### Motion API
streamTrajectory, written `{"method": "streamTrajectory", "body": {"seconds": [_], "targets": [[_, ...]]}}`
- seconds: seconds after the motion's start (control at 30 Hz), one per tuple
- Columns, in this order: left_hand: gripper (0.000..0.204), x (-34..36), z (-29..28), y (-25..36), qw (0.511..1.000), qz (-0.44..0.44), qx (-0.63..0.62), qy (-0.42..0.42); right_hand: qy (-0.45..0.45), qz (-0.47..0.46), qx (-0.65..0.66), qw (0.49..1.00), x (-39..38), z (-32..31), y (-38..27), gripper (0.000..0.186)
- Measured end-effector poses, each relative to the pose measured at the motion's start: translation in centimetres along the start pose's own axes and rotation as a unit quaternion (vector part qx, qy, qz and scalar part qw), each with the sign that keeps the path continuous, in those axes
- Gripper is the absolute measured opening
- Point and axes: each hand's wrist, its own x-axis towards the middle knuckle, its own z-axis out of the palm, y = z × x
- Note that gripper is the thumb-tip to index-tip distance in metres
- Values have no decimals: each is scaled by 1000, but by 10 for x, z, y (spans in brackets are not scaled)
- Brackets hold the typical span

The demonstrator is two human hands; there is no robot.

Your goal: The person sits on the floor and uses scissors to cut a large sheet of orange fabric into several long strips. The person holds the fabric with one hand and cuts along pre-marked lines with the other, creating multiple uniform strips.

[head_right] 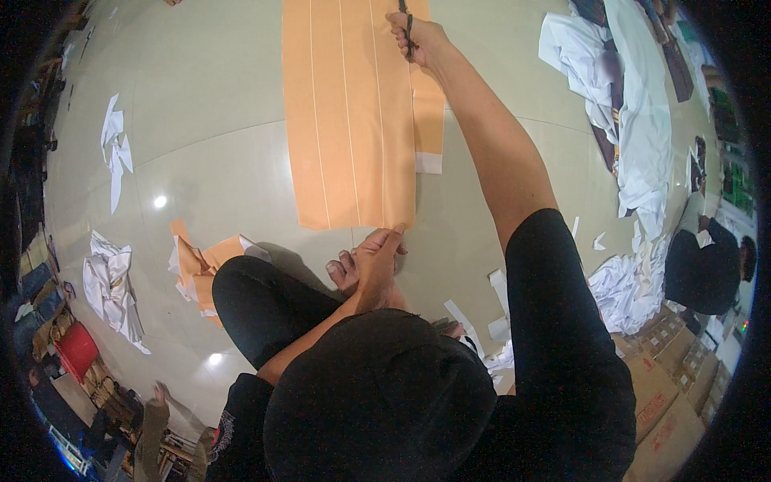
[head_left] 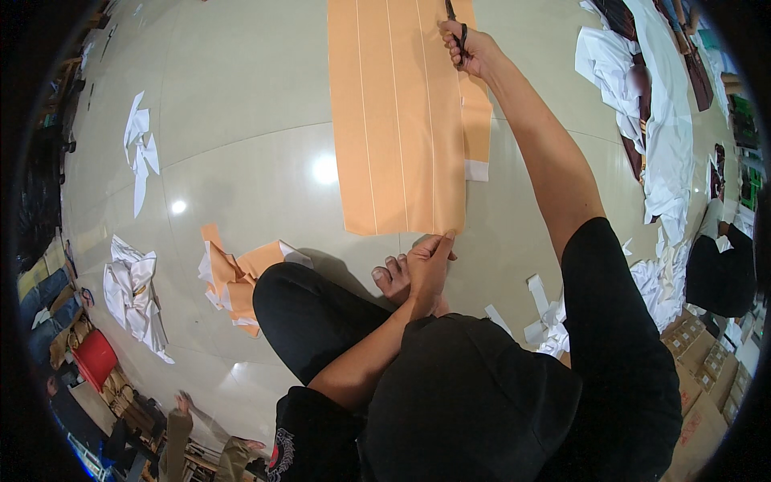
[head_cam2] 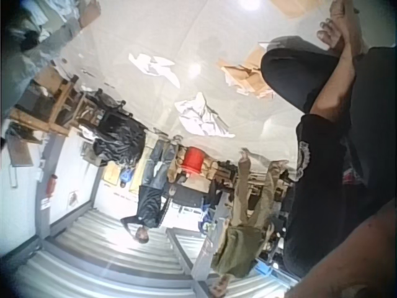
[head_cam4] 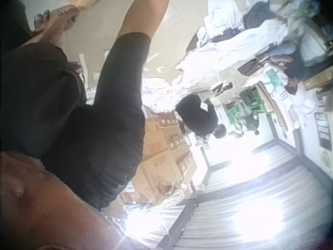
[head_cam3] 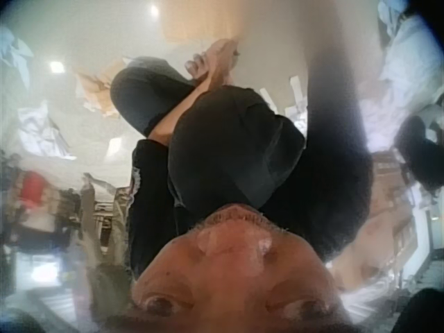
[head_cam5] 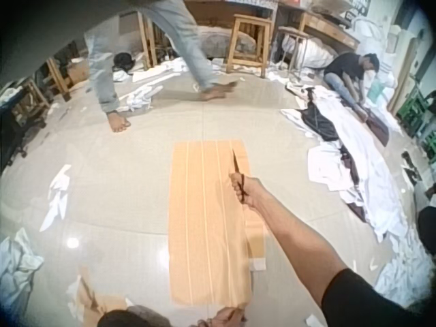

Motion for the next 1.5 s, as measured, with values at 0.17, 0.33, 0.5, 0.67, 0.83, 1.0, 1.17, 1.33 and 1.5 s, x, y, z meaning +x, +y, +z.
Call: {"method": "streamTrajectory", "body": {"seconds": [0.17,0.33,0.5,0.67,0.83,1.0,1.17,1.33,1.5], "targets": [[34,5,-1,-8,1000,16,-4,-7,-14,-1,-16,1000,6,-5,3,32],[32,2,-1,-3,1000,-4,-23,-3,12,-3,5,1000,-1,5,-1,36],[25,5,-4,-9,999,10,-28,-14,-7,-5,-4,1000,12,1,-9,40],[22,5,-2,-8,999,20,-32,-14,-15,-4,-7,1000,22,1,-8,40],[21,5,-3,-7,1000,14,-11,-8,-21,-4,-8,1000,29,-2,-8,39],[22,3,-1,-4,1000,14,-22,-8,-26,-3,-8,1000,34,-5,-7,39],[22,3,-1,-4,1000,6,-28,-13,-28,-7,-9,1000,43,-11,-9,38],[20,2,-2,-2,1000,5,-19,-12,-24,-12,-21,999,46,-6,-15,38],[19,4,-2,-4,1000,10,-27,-12,-17,-16,-42,999,47,-3,-19,39]]}}
